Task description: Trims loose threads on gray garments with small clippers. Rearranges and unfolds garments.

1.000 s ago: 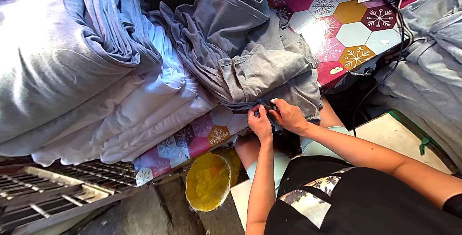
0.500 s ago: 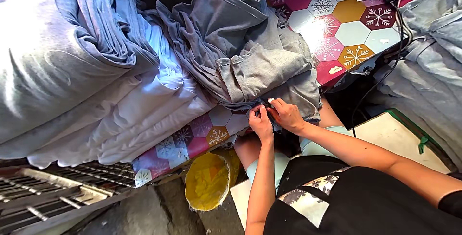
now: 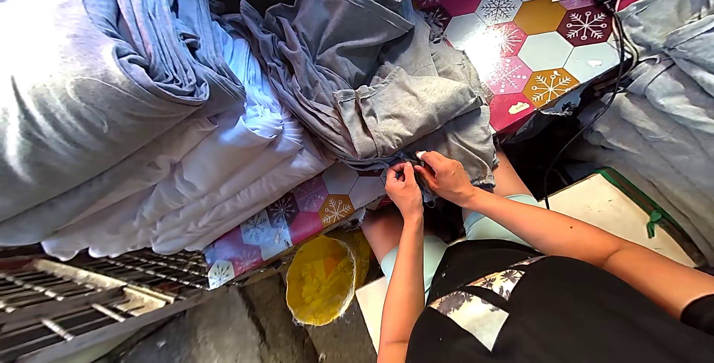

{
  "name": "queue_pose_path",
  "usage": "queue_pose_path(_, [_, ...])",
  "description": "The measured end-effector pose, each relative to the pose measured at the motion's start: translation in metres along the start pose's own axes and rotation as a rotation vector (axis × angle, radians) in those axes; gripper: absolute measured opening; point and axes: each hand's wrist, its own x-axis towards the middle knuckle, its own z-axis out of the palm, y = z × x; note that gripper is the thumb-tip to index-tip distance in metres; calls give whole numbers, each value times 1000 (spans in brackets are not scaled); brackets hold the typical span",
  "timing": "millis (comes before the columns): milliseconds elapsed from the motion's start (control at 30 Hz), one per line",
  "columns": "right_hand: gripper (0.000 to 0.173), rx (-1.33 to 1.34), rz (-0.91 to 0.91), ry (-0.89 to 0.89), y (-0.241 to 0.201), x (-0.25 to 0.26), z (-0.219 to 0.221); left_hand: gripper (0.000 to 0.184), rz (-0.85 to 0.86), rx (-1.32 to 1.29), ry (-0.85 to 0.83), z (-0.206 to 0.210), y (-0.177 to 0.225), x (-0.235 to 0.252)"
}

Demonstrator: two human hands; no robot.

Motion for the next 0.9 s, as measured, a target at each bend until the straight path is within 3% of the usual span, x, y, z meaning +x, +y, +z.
queue_pose_path(333, [21, -37, -56, 18, -4, 3, 3, 4, -4, 22, -5, -2, -1, -1])
queue_pose_path(667, [19, 39, 10, -34, -3, 3, 5, 3, -14, 22, -19, -5, -5, -1])
queue_pose_path(800, [24, 113, 57, -55, 3, -2, -14, 10, 38, -41, 14, -51, -6, -4])
queue_pose_path(900, [39, 101, 12, -58, 17, -20, -33, 29, -62, -47, 329, -121, -25, -5])
